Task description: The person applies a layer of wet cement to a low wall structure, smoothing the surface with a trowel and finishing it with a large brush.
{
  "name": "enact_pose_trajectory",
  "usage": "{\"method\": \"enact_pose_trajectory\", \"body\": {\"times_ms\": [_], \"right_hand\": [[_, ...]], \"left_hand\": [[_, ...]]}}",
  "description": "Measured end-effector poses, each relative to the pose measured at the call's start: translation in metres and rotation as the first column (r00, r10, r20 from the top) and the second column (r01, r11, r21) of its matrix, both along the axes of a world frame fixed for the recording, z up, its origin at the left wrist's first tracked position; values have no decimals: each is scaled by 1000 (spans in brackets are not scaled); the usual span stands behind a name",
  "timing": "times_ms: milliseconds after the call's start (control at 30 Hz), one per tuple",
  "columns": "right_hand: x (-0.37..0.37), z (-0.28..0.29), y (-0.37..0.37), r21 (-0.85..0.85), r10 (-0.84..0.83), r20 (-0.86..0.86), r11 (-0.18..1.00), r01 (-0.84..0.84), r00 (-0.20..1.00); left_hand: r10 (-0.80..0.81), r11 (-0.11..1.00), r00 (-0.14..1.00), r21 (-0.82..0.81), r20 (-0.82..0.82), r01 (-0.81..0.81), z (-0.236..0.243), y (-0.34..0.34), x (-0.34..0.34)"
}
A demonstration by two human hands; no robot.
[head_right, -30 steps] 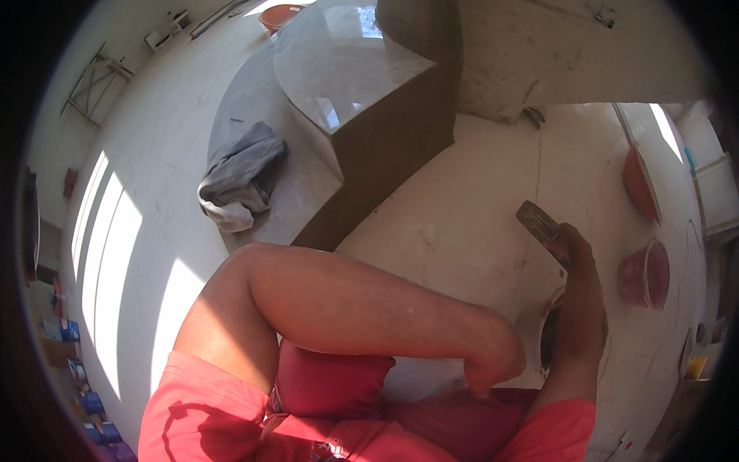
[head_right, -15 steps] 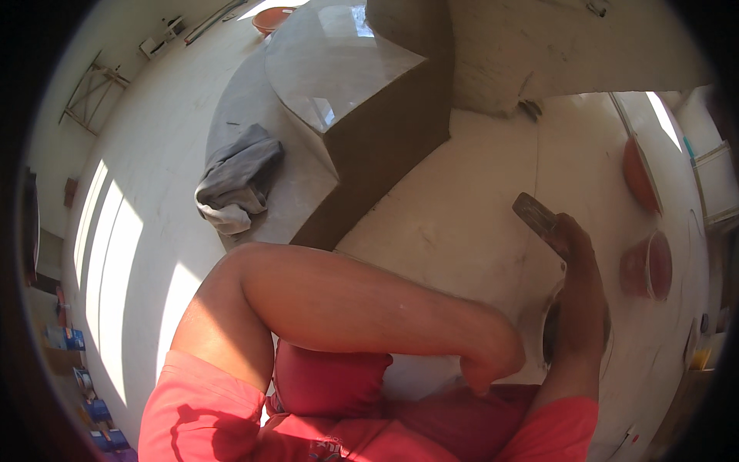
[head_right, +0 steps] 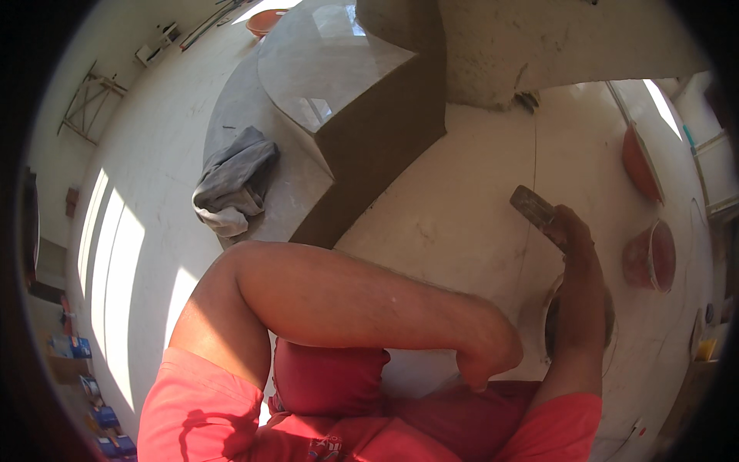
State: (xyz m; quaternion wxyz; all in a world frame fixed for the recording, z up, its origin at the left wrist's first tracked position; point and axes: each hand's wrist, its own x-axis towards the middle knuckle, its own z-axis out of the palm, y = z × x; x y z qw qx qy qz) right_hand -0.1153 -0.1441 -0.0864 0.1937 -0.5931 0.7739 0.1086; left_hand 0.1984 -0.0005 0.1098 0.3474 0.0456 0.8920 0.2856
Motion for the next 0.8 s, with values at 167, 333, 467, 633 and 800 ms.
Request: {"method": "enact_pose_trajectory", "body": {"times_ms": [167,333,467,633,800], "right_hand": [[-1,2,0,7,41,-3,999,-40,999],[30,33,3,124,-142,13,982,139,990],[35,44,9,13,-153,75,988,152,985],[25,60,5,-50,-93,-13,995,92,996],[62,92,-4,51,-139,-134,988,147,981]], "left_hand": [[37,999,998,32,-43,-35,12,-1,11],[67,996,996,59,-53,-64,17,-6,22],[153,977,985,139,85,-164,0,-20,37],[183,965,979,-207,90,-161,-132,-79,85],[-23,669,999,-743,33,40,-223,-147,172]]}}
